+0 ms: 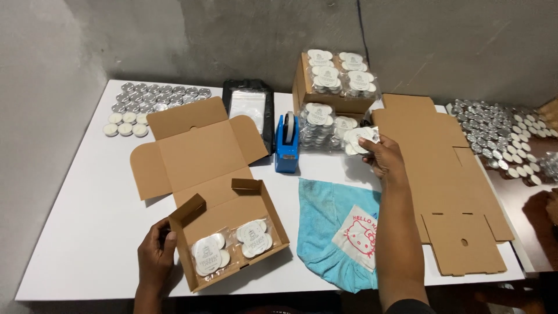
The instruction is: The person places multiple individually wrapped white circular items into a cardboard box, closes the box, and then inserts the box into a black plastic shipping bag. The person folds the bag around the box and seals it.
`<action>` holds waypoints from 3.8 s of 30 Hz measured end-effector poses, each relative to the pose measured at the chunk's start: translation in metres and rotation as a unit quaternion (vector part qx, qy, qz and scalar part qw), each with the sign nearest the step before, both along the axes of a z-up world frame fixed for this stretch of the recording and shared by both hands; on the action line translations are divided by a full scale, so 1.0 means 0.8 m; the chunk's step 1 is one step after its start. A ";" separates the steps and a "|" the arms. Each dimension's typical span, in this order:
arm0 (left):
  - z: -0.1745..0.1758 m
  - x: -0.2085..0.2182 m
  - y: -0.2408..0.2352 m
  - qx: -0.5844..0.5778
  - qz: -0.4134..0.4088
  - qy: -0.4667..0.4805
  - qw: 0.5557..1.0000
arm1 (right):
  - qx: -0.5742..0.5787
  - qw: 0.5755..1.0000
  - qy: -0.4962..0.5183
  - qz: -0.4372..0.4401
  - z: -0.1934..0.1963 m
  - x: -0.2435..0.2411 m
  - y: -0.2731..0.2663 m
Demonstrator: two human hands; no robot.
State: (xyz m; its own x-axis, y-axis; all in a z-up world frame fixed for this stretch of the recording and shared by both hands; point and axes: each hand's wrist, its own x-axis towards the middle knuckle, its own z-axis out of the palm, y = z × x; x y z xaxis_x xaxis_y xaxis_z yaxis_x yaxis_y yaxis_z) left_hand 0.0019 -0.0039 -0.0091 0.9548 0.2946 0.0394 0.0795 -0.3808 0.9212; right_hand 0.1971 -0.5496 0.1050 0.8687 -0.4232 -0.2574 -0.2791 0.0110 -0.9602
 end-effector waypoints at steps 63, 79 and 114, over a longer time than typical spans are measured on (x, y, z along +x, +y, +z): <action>-0.047 0.003 0.011 0.047 0.028 -0.026 0.998 | -0.284 0.958 0.035 -0.036 -0.033 0.062 0.015; -0.038 0.003 -0.008 -0.023 0.062 -0.078 0.995 | -0.109 0.988 0.108 -0.032 -0.050 0.093 -0.034; -0.014 0.002 0.009 0.052 -0.023 -0.051 0.997 | 0.123 0.979 -0.067 0.146 -0.023 -0.027 0.064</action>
